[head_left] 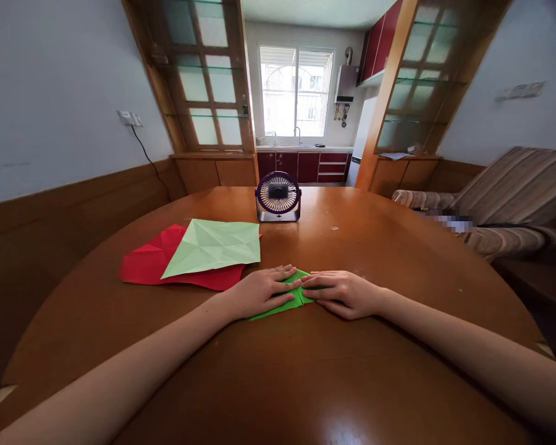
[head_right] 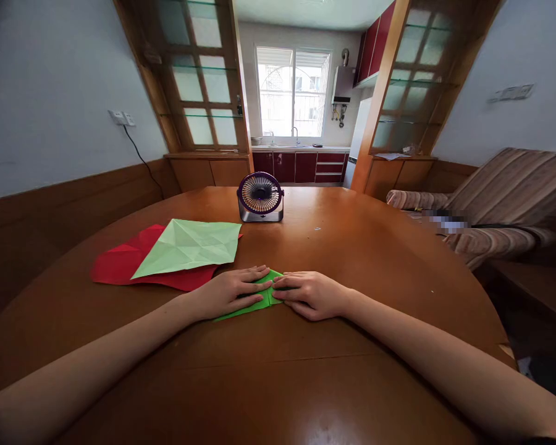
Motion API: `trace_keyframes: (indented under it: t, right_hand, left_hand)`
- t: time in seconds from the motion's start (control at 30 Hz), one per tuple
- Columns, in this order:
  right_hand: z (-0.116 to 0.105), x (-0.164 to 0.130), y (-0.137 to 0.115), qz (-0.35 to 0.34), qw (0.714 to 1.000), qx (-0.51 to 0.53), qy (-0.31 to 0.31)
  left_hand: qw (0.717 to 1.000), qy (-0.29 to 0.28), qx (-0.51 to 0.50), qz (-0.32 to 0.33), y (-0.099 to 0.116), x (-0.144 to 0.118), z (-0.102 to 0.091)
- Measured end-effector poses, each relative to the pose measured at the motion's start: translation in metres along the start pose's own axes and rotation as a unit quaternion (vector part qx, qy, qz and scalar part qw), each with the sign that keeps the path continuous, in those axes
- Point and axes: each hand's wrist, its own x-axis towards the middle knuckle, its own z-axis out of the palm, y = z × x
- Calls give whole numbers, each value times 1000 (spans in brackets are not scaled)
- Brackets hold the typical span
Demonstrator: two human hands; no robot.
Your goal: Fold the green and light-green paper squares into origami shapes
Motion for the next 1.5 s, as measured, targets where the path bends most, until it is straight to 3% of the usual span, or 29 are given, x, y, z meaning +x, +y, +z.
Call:
trace_keyframes:
  t: [0.23,0.47,0.7,1.03,1.3,1.5]
  right_hand:
    - [-2,-2,2,77,994,72,-11]
    - [-1,0,-2,120,990,29,-68]
    - [-11,-10,-12,142,989,-10,-49]
    - [-27,-52,-14,111,993,-43,10]
    - [-23,-47,-12,88,995,-36,41]
    - [-22,-43,-10,86,996,-28,25]
  left_hand:
    - [1000,12,-4,10,2,2,-3]
    - [1000,15,-11,5,1,2,-3]
    - [1000,2,-19,-20,2,2,-4]
    - [1000,3,-23,-18,0,1,-3]
    - [998,-50,-11,-32,16,9,-15]
    - [998,-25,-35,-56,22,14,-9]
